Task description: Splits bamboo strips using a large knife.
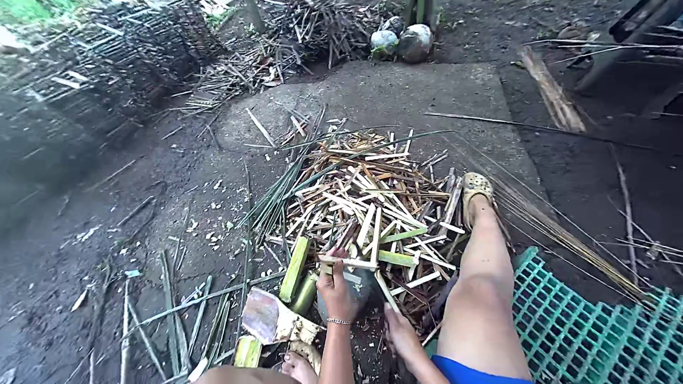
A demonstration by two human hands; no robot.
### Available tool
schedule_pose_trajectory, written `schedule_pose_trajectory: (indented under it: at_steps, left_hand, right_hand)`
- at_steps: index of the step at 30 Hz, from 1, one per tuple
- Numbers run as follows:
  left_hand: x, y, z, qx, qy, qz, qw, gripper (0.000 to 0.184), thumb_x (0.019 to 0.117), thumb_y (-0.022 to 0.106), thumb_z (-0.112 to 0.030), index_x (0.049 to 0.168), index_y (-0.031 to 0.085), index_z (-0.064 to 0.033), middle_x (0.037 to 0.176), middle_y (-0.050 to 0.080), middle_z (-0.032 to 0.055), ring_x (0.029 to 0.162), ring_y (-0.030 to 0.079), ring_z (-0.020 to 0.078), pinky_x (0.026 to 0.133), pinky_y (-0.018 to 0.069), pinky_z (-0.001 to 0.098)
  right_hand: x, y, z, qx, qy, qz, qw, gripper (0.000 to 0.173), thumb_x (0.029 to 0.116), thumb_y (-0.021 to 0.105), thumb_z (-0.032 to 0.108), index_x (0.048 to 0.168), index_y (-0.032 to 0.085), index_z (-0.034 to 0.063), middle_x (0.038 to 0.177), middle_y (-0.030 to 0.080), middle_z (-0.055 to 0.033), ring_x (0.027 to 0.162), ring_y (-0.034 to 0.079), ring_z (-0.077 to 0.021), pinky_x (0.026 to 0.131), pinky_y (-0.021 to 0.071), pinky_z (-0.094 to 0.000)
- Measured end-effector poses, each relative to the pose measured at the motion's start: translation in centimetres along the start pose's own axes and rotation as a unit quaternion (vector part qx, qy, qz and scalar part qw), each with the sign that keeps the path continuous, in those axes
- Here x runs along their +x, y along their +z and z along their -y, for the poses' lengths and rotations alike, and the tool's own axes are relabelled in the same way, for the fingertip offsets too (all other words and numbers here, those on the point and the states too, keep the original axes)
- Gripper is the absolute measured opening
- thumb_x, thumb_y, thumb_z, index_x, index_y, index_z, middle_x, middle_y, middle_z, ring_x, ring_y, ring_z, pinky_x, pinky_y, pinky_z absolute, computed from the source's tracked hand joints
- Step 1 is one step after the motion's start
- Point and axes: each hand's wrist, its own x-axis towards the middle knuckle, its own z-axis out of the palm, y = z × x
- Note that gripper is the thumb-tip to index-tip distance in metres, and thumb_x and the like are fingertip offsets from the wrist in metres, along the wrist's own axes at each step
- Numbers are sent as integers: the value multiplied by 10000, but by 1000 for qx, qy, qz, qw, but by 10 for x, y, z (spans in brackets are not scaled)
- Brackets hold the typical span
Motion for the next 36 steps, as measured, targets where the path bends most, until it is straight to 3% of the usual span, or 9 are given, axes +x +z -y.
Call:
schedule_pose_trajectory:
  at_steps: [4, 7, 10, 14, 18, 20, 25, 32, 36]
  left_hand:
    - [9, -4, 2, -15, 24, -25, 999, 388, 1051, 439, -61, 1345, 471, 190, 1210, 700, 189, 1084, 705, 131, 984, 558, 300]
    - [8, -13, 13, 25, -28, 51, 998, 403, 1045, 425, -47, 1375, 472, 179, 1302, 651, 240, 1172, 674, 203, 1046, 522, 346]
    - [5, -13, 24, 41, -106, 143, 983, 372, 1032, 442, -13, 1366, 516, 131, 1300, 658, 219, 1166, 675, 213, 1043, 525, 358]
    - [1, -9, 22, 35, -131, 205, 969, 333, 1011, 476, 17, 1315, 578, 107, 1247, 690, 181, 1146, 675, 160, 1039, 519, 322]
    - [0, -5, 15, 58, -99, 243, 963, 327, 1000, 498, 13, 1290, 620, 99, 1249, 690, 187, 1172, 662, 150, 1069, 495, 312]
    - [0, -4, 12, 91, -89, 245, 961, 319, 997, 515, -3, 1280, 638, 79, 1211, 706, 171, 1121, 671, 110, 1031, 502, 282]
    - [-3, -1, 19, 104, -81, 243, 961, 315, 1006, 521, -23, 1278, 644, 78, 1185, 713, 194, 1096, 692, 161, 1023, 514, 326]
    - [-3, 0, 20, 117, -57, 242, 962, 314, 995, 532, -20, 1268, 655, 75, 1149, 723, 198, 1063, 703, 173, 999, 524, 341]
    - [-3, -1, 20, 123, -62, 247, 959, 330, 992, 532, -32, 1283, 652, 68, 1151, 725, 203, 1063, 710, 198, 997, 529, 367]
  right_hand:
    - [-2, -14, 21, 128, 29, -36, 991, 598, 1116, 257, 498, 886, 542, 25, 529, 437, -8, 413, 438, -134, 430, 439, -309]
    - [-9, -23, 41, 180, 22, -65, 981, 575, 1121, 248, 485, 846, 512, 54, 513, 445, -1, 385, 441, -115, 389, 429, -275]
    - [-19, -35, 59, 218, -36, -51, 974, 553, 1127, 212, 457, 876, 509, 63, 493, 447, 11, 358, 437, -92, 361, 427, -245]
    - [-38, -44, 83, 188, -163, -6, 969, 514, 1120, 168, 394, 891, 514, 90, 521, 456, 69, 390, 445, -35, 395, 434, -187]
    - [-53, -46, 104, 98, -281, 2, 955, 466, 1068, 291, 491, 854, 536, 156, 549, 448, 141, 430, 433, 21, 426, 417, -157]
    - [-55, -45, 111, 55, -307, -9, 950, 467, 1050, 335, 530, 831, 547, 177, 556, 442, 152, 442, 433, 27, 433, 416, -163]
    - [-46, -38, 116, -12, -278, -14, 960, 446, 1070, 315, 425, 878, 595, 136, 549, 414, 110, 445, 431, -18, 455, 423, -220]
    - [-47, -38, 119, -9, -289, -33, 957, 449, 1075, 312, 416, 811, 565, 156, 535, 418, 117, 422, 418, -1, 424, 405, -196]
    - [-41, -39, 117, -32, -256, -20, 966, 482, 1083, 303, 417, 873, 604, 104, 551, 425, 84, 444, 434, -39, 453, 423, -238]
